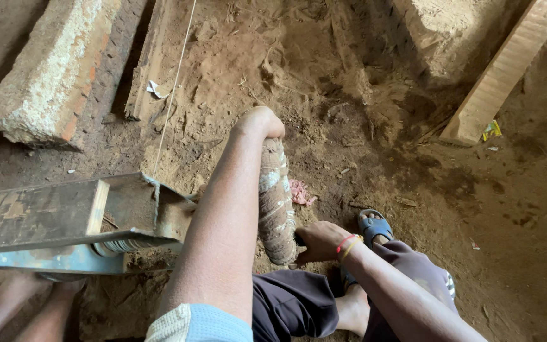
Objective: The person winds fiber around a spindle by turning a hand-cranked winding machine while guiding the material by hand.
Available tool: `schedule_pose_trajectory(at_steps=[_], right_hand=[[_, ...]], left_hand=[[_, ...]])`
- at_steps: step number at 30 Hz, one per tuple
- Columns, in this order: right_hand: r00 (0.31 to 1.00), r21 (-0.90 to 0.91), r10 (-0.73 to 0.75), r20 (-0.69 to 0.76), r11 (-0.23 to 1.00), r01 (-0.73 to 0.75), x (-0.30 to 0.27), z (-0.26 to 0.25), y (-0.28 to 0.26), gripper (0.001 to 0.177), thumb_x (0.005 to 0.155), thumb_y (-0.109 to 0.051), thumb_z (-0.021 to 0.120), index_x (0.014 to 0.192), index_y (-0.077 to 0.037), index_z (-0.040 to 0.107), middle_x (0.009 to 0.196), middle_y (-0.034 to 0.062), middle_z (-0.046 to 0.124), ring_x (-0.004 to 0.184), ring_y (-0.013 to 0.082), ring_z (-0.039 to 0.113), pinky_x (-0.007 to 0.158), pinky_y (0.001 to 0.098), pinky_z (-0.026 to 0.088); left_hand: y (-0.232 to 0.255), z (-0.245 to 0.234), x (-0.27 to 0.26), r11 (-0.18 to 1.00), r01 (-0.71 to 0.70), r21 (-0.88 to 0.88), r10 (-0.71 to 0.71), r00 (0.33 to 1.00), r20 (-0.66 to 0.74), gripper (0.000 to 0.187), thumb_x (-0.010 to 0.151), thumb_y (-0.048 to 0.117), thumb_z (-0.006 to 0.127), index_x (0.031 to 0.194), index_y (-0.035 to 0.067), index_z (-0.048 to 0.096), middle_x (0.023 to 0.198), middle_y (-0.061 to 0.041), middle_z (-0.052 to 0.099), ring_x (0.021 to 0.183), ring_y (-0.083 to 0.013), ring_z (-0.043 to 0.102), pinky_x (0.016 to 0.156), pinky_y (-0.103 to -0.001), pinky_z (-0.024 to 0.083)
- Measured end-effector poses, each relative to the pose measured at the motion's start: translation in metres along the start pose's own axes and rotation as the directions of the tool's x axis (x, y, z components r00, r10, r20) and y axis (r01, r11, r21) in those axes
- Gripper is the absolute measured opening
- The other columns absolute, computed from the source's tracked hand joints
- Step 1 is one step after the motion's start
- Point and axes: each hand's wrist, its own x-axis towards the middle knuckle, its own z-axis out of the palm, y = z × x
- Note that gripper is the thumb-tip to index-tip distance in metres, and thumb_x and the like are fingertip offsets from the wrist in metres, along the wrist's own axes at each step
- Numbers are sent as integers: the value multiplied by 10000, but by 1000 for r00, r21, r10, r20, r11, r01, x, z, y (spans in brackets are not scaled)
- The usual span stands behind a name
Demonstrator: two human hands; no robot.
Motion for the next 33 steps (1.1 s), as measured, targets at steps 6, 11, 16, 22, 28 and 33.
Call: schedule_pose_trajectory(at_steps=[6,11,16,22,28,33], right_hand=[[993,-65,68,97,996,-62,8,-7,-6,739,712,-722,786,918,-19,684,862,211,717,862,392,719,775,478,554],[991,-65,64,115,996,-57,11,-8,-5,735,704,-737,771,882,-27,702,856,208,724,848,394,721,770,487,554],[994,-34,67,84,997,-65,5,-13,-13,694,719,-714,764,881,-41,710,829,203,729,831,380,726,760,486,557],[990,-83,116,81,990,-110,-11,-22,-29,760,778,-759,695,955,-19,690,790,216,705,817,389,724,754,499,557],[993,-69,110,31,992,-108,-25,-31,-42,771,796,-757,653,991,-12,678,779,234,692,824,409,708,740,513,543],[995,-97,96,29,991,-93,-35,-39,-47,739,864,-730,632,1010,-6,652,801,246,685,825,431,685,732,519,531]], left_hand=[[-3,6,-73,982,-116,-150,43,909,-414,370,942,148,618,1280,-5,623,1242,-196,668,1039,-250,685,920,-409,583],[-12,71,-161,982,-180,48,174,791,-586,638,770,190,824,1298,45,496,1486,-260,327,1141,-399,557,659,-347,642],[-13,80,-159,972,-231,-49,133,709,-692,684,771,64,774,1379,73,462,1501,-290,321,1053,-428,602,604,-370,657],[-12,66,-141,985,-164,-57,103,818,-566,558,899,27,666,1409,59,442,1363,-232,412,962,-310,633,637,-340,645],[-9,53,-135,986,-154,-58,105,859,-502,495,896,12,647,1366,27,492,1322,-231,467,969,-267,636,722,-339,637],[-3,36,-128,991,-101,-91,58,921,-386,497,903,16,633,1381,25,496,1414,-246,444,1018,-281,665,785,-354,644]])
